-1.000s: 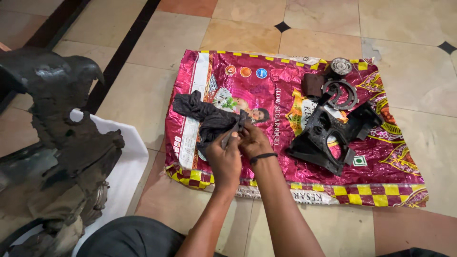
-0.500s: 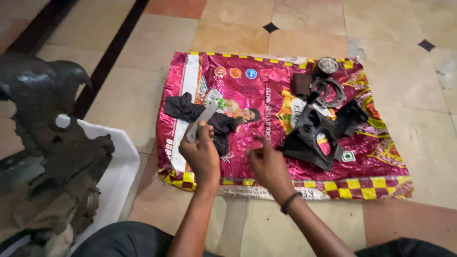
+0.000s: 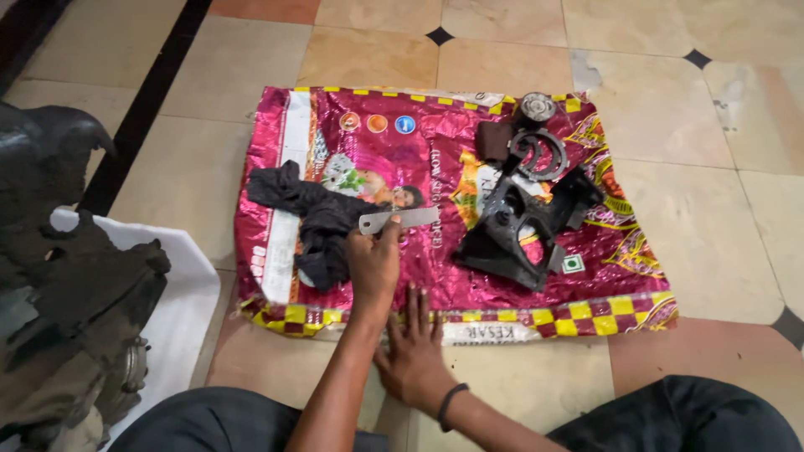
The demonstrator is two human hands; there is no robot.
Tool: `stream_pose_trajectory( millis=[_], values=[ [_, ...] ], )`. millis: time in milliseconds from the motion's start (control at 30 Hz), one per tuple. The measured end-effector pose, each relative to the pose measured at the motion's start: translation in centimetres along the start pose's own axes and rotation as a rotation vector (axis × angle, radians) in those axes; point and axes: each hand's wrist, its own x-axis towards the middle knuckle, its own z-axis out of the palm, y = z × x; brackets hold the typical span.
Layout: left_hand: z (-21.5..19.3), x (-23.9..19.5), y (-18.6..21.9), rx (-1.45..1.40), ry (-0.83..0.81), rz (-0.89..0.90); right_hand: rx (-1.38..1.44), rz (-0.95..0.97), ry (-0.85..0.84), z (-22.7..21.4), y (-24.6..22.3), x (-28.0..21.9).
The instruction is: The person sits on the floor and uses a metal scraper to clean a black metal part, likely a motorcycle engine cover. They scrape the surface to remove residue and wipe the part with a dark cloth. The person handles the part with both hands, turning it to access different areas.
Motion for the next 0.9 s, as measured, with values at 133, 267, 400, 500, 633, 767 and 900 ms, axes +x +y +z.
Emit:
stream_pose_trajectory(
  millis=[133,267,400,500,633,767,900],
  values=[
    [3.4,2.4,-2.0,-0.060,-0.025,-0.051,0.012,0.117,-0.281,-1.8,-1.6,0.3],
    [6.0,5.0,-3.0,-0.213,0.026,-0.084,0.101,0.104,-0.219,-3.2,-1.6,1.0],
    [5.5,5.5,-1.6,-0.274,0.019,-0.096,0.152,0.084,-0.117,-6.7,-0.5,1.8],
    [5.1,5.1,-1.0,-0.132,0.016,-0.047,0.262,-0.115,0.073,-11.0,3.9,3.9],
    [4.8,5.7,-1.5,0.097,0.001,-0.011,0.127,-0.245,0.570,-17.8,11.7,5.0],
    [5.8,5.9,-3.1,0.091,-0.015,-0.041,0.385,0.110,0.956,-18.3,18.4,4.4],
    [6.6,4.8,-4.8,0.165,-0.019,-0.024,0.632,0.216,1.024,-14.8,22.9,3.9]
  ],
)
